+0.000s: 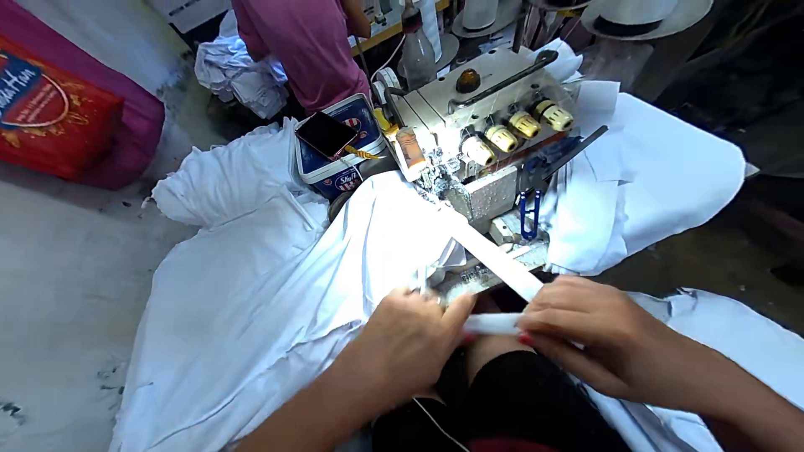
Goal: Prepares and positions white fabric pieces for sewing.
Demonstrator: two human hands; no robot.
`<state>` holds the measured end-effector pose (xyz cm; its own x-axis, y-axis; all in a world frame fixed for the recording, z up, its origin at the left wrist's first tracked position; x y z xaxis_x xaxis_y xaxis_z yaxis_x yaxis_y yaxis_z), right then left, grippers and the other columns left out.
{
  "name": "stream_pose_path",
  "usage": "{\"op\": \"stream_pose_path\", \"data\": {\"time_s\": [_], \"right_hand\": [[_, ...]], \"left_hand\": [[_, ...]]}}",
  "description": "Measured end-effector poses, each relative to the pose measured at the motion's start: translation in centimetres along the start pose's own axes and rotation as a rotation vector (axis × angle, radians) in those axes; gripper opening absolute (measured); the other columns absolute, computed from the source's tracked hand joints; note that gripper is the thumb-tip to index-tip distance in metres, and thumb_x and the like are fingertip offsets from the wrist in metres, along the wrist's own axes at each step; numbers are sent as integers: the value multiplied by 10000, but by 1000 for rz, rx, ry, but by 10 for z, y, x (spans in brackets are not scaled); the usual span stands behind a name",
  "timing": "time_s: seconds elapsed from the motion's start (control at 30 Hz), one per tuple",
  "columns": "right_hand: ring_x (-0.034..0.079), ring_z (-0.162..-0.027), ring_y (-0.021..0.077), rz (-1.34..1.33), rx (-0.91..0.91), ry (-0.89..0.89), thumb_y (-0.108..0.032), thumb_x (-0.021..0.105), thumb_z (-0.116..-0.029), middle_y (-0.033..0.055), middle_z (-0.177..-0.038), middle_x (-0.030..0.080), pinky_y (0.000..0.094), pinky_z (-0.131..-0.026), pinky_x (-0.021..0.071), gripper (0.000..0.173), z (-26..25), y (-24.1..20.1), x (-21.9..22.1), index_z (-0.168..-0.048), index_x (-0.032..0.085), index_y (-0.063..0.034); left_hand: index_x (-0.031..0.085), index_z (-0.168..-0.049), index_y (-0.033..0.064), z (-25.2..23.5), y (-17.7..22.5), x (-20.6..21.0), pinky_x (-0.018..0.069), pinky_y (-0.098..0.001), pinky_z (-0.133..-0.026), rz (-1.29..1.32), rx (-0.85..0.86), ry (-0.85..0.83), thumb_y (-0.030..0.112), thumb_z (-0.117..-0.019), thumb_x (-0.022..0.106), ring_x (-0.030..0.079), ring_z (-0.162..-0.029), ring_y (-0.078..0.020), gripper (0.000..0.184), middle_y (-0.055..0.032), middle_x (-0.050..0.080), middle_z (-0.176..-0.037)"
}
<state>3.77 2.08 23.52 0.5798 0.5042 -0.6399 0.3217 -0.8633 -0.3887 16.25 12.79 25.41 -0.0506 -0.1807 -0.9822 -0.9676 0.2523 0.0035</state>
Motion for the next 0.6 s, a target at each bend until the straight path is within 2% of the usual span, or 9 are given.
{"op": "stream_pose_path", "data": {"time_s": [0.07, 0.13, 0.2, 0.27, 0.33, 0.4, 0.47, 0.53, 0.6], "right_hand": [[637, -1036, 132, -206, 6, 112, -268, 474, -1083, 67, -999, 699, 258, -953, 484, 296, -16, 1, 11, -957, 675, -91], [666, -1100, 144, -295, 133, 222, -169, 510, -1052, 134, -1059, 722, 258, -1002, 509, 254, -30, 21, 42, -998, 689, 4], [683, -927, 107, -382, 457, 124, -140, 539, -1024, 119, -978, 727, 251, -870, 545, 281, -37, 48, 85, -1127, 688, 74], [602, -690, 163, -510, 641, -109, -189, 533, -1040, 113, -784, 652, 357, -699, 520, 338, -42, 53, 110, -1215, 628, 84], [620, -641, 236, -527, 510, -162, -178, 578, -1003, 147, -720, 645, 443, -645, 525, 288, -48, 26, 102, -1038, 686, 87], [629, -581, 176, -482, 194, -75, -171, 591, -981, 97, -657, 632, 363, -547, 529, 233, -57, -15, 75, -880, 695, 11], [569, -570, 112, -483, -61, 29, -159, 551, -1014, 61, -621, 571, 232, -535, 463, 248, -65, -55, 42, -825, 646, -29], [600, -674, 132, -423, -131, 238, -127, 551, -1023, 80, -689, 619, 214, -654, 476, 230, -67, -72, 16, -836, 642, -29], [644, -969, 98, -298, -9, 459, -243, 569, -1049, 51, -976, 679, 217, -895, 509, 187, -56, -60, 18, -1024, 666, -86]], "left_hand": [[649, -813, 86, 20, 10, -20, 452, -356, -433, 87, -23, -163, 294, -1024, 506, 577, -486, -212, 329, -36, 520, -560], [638, -782, 77, 34, 3, -39, 450, -376, -411, 92, -138, -286, 295, -1015, 519, 574, -464, -226, 341, -44, 504, -539], [638, -772, 75, 42, -13, -59, 462, -401, -432, 64, -212, -254, 293, -1007, 519, 603, -506, -245, 342, -57, 546, -589], [678, -815, 95, 42, -22, -80, 563, -349, -632, 131, -138, -160, 293, -1026, 513, 698, -771, -200, 333, -53, 715, -889], [671, -851, 62, 33, -27, -93, 510, -274, -835, 327, -50, -46, 281, -1057, 502, 644, -966, -158, 345, -83, 704, -1014], [626, -859, 9, 17, -30, -93, 489, -181, -832, 550, -4, 67, 242, -1068, 500, 625, -939, -67, 337, -92, 673, -928], [634, -884, -55, -1, -31, -87, 485, -180, -835, 689, 32, 102, 210, -1070, 492, 615, -921, -57, 354, -124, 660, -902], [626, -791, -32, -10, -31, -83, 453, -231, -761, 690, 90, 12, 241, -1080, 458, 582, -801, -95, 431, -108, 614, -773], [549, -670, 58, -4, -31, -94, 409, -271, -624, 528, 134, -115, 302, -1093, 416, 513, -628, -113, 506, -43, 508, -620]]}}
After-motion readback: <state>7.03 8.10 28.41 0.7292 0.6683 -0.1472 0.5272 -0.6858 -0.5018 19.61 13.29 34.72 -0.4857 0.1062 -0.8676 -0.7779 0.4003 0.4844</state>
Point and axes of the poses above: each hand's wrist, its own z-axis away from the middle knuckle, its own x-axis out of the palm, y = z × x, the point moved 7 cm from there along -z, towards the middle knuckle
